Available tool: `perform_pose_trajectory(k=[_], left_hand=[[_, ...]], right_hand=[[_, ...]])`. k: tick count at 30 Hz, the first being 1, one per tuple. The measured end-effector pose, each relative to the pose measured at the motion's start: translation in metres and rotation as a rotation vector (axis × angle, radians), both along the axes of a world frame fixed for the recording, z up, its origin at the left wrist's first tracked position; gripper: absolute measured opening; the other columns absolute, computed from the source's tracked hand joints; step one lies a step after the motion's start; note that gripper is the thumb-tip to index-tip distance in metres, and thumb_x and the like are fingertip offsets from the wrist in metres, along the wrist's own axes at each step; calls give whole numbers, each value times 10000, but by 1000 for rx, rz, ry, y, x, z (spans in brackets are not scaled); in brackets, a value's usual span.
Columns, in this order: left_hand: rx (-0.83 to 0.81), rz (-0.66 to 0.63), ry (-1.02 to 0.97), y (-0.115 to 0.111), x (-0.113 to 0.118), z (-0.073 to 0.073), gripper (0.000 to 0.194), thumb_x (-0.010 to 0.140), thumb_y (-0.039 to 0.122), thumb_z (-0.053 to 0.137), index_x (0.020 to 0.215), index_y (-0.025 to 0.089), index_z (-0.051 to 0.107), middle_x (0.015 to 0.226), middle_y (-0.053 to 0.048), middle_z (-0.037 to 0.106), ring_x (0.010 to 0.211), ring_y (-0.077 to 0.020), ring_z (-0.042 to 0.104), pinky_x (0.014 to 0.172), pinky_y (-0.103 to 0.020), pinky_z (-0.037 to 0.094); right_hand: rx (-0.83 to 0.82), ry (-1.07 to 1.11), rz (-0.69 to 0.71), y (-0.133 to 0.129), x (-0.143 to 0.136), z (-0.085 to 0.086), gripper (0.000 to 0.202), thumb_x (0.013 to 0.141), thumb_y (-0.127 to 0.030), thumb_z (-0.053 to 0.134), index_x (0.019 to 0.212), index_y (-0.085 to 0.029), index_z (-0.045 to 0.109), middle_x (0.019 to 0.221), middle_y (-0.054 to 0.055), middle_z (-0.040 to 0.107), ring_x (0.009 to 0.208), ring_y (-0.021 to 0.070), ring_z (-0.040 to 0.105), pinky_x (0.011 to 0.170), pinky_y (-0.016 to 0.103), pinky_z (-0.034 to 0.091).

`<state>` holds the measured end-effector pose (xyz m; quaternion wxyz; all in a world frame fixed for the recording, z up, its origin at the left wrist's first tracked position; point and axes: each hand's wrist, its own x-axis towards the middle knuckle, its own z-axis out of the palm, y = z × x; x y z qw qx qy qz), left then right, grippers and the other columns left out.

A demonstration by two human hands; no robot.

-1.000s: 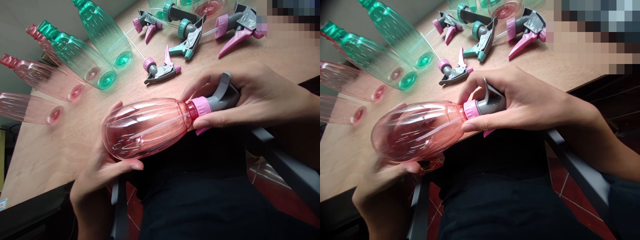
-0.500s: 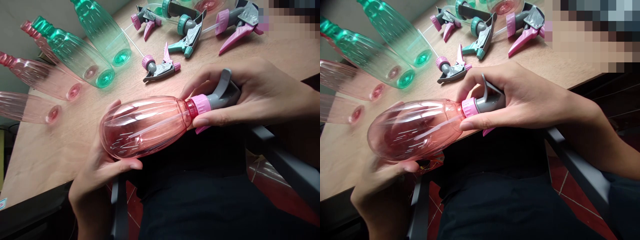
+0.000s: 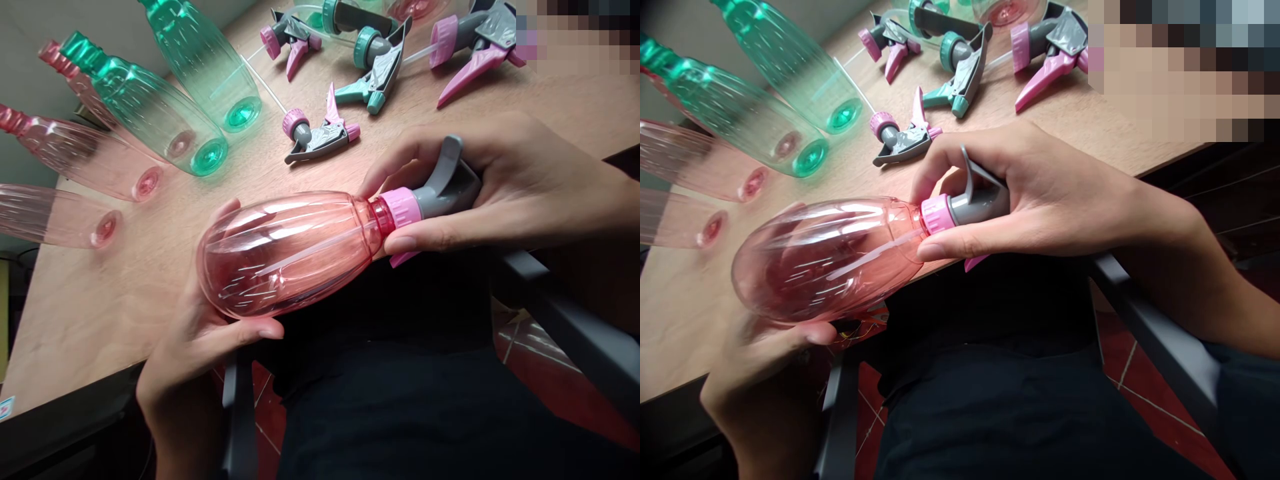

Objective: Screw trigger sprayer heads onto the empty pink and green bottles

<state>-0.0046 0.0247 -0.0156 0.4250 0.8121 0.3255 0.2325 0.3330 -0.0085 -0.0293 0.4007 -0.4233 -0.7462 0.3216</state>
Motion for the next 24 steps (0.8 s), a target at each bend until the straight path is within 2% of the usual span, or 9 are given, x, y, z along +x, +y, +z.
perform_pose_trajectory(k=[7,14,24], left_hand=[[-33,19,-29,-2,1,0,1132,669,365,969,1602,432,331,1645,-5,455,1548,-445,357,1285,-662,274],[-64,36,-18,-2,2,1,1125,675,411,960,1605,398,327,1662,-33,429,1556,-449,337,1295,-647,264],[-66,50,7,-3,3,2,1122,686,456,948,1607,408,309,1672,-48,414,1564,-429,328,1308,-631,253]], right_hand=[[-67,4,-20,-2,-1,2,214,834,-505,817,1030,-438,764,996,-43,780,863,269,764,735,390,666],[-103,32,-13,-3,-3,2,253,830,-478,828,1070,-442,754,1016,-46,781,892,262,759,630,351,675],[-91,30,-7,-2,-3,1,262,826,-458,832,1075,-440,751,1009,-23,777,888,304,762,649,404,682]])
